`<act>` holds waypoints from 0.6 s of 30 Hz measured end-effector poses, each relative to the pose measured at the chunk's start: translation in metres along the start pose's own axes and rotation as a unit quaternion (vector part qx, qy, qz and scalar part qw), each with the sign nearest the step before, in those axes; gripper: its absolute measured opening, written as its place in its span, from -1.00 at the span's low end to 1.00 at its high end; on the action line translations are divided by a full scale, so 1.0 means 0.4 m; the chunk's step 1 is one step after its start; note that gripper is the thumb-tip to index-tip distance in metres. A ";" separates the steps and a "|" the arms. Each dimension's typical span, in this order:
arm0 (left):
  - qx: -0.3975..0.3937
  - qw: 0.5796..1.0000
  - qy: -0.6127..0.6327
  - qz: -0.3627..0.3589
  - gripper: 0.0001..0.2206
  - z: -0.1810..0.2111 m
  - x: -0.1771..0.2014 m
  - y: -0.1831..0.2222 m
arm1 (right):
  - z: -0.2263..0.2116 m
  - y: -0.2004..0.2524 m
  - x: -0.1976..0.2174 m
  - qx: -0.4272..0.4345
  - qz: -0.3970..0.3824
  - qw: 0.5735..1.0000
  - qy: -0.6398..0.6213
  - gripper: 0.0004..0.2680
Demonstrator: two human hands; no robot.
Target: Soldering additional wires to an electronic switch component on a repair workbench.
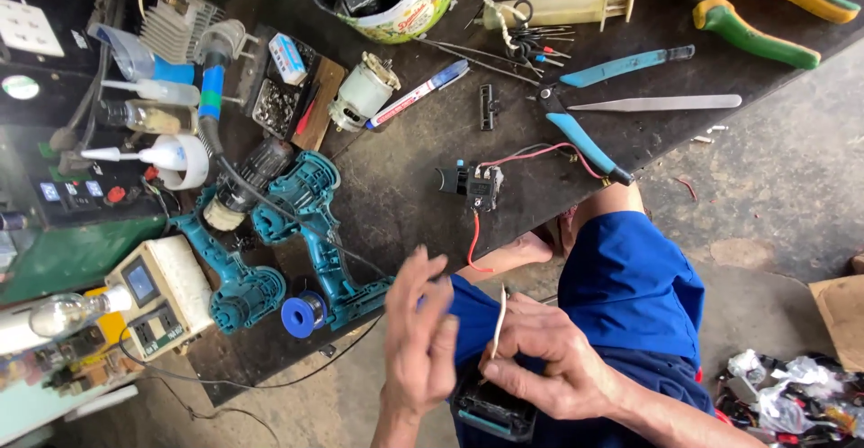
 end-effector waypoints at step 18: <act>-0.078 0.973 -0.020 0.218 -0.91 0.041 0.019 -0.124 | -0.036 -0.060 0.151 0.001 0.118 0.974 0.192 -0.86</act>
Point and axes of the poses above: each hand's wrist, its own y-axis away from the middle knuckle, its own x-axis out of the back of the hand, z = x × y, the point moved 10 cm from there along -y, towards the middle knuckle, and after that the axes turned 5 degrees about x, right-handed, at the moved point
